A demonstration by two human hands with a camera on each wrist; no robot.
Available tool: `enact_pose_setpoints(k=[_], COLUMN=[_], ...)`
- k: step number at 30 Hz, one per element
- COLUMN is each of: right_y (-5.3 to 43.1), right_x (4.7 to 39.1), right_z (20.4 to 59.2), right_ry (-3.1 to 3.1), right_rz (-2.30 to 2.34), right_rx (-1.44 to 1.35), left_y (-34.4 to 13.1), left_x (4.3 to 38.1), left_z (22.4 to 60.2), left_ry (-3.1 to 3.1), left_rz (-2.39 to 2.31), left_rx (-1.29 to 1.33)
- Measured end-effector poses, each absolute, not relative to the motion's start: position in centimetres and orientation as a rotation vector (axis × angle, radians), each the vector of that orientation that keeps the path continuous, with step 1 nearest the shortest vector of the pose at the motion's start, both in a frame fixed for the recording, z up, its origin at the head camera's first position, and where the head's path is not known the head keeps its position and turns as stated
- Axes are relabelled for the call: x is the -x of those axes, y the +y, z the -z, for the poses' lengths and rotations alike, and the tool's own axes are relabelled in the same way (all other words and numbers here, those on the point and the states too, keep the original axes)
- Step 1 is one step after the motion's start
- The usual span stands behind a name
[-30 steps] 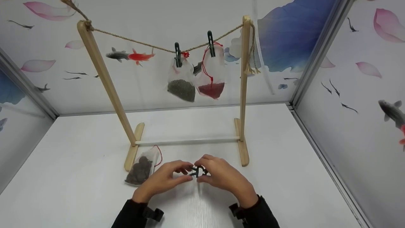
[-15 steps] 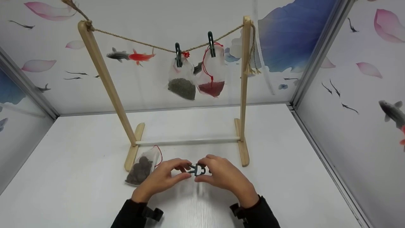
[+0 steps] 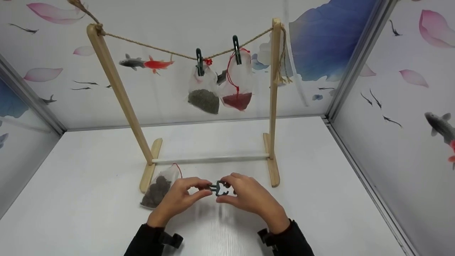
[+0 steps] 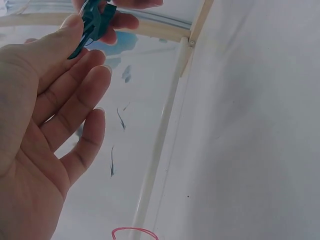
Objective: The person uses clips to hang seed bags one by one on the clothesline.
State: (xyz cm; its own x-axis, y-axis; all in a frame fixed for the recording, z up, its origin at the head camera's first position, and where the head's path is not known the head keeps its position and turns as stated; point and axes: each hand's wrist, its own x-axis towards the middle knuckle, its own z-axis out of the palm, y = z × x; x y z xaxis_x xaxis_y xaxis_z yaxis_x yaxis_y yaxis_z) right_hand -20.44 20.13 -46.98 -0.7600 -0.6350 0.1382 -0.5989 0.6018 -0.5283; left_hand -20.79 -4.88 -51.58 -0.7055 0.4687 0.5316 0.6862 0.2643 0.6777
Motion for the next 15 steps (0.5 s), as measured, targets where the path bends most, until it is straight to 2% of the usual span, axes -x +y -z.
enact_pose_setpoints(k=[15], right_y=[19.95], right_x=[20.35], right_z=[46.99], right_ry=[2.768], right_rz=[0.877], right_rx=[1.062], left_y=[-5.36], left_x=[20.73], left_z=[51.22], left_ry=[-2.368], left_rz=[1.323], left_rx=[1.018])
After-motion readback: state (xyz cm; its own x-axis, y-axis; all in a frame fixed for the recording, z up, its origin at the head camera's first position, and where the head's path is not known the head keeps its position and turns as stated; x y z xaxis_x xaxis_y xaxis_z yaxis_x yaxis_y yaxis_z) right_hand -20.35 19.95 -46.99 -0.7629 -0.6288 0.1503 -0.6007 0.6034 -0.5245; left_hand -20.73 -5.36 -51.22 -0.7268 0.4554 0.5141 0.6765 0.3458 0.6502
